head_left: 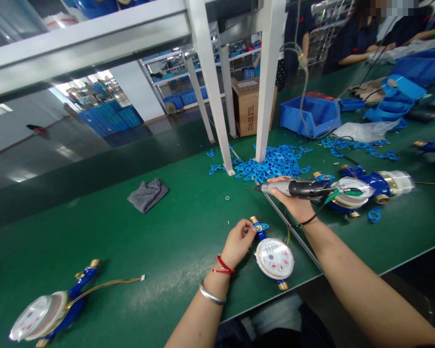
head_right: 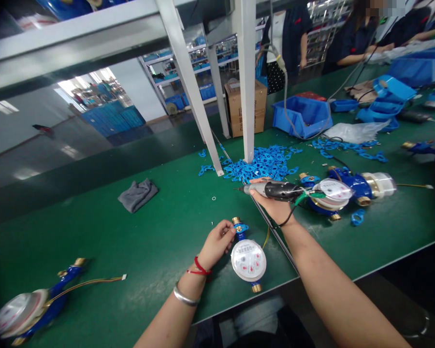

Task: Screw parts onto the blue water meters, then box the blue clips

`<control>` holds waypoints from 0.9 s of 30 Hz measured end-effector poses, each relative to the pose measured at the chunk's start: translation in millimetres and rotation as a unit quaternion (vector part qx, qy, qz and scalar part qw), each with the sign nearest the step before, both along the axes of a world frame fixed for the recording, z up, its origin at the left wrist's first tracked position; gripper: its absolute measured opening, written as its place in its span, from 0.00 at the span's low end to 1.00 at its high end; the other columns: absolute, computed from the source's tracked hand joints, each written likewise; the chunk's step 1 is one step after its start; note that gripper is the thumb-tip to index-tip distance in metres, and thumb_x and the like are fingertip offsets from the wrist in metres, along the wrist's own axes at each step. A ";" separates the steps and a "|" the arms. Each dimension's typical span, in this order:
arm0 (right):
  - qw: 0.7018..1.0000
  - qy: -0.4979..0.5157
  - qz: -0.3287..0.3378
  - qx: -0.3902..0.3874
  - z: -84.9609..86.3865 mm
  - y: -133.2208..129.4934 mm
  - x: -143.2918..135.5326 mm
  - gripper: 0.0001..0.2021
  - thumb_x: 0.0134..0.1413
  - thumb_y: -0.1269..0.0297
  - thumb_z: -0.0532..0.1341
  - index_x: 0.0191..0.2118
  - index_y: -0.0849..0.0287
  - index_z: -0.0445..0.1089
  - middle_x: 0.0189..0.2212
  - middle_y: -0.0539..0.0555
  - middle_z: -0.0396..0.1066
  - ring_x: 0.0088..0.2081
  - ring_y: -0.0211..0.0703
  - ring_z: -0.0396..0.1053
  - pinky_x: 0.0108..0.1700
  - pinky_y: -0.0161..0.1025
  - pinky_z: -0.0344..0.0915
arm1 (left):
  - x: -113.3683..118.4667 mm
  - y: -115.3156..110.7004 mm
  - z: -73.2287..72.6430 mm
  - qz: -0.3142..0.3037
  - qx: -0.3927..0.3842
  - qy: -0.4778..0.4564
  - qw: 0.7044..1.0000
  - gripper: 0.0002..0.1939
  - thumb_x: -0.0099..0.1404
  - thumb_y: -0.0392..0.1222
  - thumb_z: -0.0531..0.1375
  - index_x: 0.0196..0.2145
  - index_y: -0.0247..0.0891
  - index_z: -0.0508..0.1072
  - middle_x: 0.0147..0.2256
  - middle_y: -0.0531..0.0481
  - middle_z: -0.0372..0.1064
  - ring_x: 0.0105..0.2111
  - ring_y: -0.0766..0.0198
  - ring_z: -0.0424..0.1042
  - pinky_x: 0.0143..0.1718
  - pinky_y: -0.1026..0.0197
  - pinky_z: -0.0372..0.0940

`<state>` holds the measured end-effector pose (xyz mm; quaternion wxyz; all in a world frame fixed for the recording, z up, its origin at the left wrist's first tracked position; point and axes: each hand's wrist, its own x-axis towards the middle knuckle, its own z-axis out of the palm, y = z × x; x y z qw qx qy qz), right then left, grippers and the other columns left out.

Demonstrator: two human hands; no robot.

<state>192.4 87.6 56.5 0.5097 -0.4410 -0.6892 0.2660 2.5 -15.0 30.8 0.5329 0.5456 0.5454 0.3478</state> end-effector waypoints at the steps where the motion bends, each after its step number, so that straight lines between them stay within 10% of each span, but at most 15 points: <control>1: 1.000 0.019 -0.004 0.000 -1.4 1.2 0.2 0.10 0.53 0.57 0.59 0.41 0.51 0.69 0.44 0.49 0.69 0.51 0.46 0.63 0.61 0.51 0.51 | 0.1 0.1 0.1 0.000 0.000 0.002 1.000 0.10 0.64 0.48 0.52 0.34 0.37 0.61 0.22 0.57 0.57 0.17 0.75 0.55 0.17 0.72 0.49; 27: 0.997 0.066 0.023 0.033 0.9 0.0 -3.5 0.08 0.53 0.56 0.60 0.40 0.41 0.70 0.41 0.50 0.72 0.42 0.50 0.72 0.47 0.50 0.70 | 2.0 0.4 -0.5 0.014 -0.012 -0.020 1.000 0.20 0.59 0.59 0.53 0.33 0.38 0.59 0.21 0.58 0.56 0.15 0.74 0.54 0.14 0.71 0.48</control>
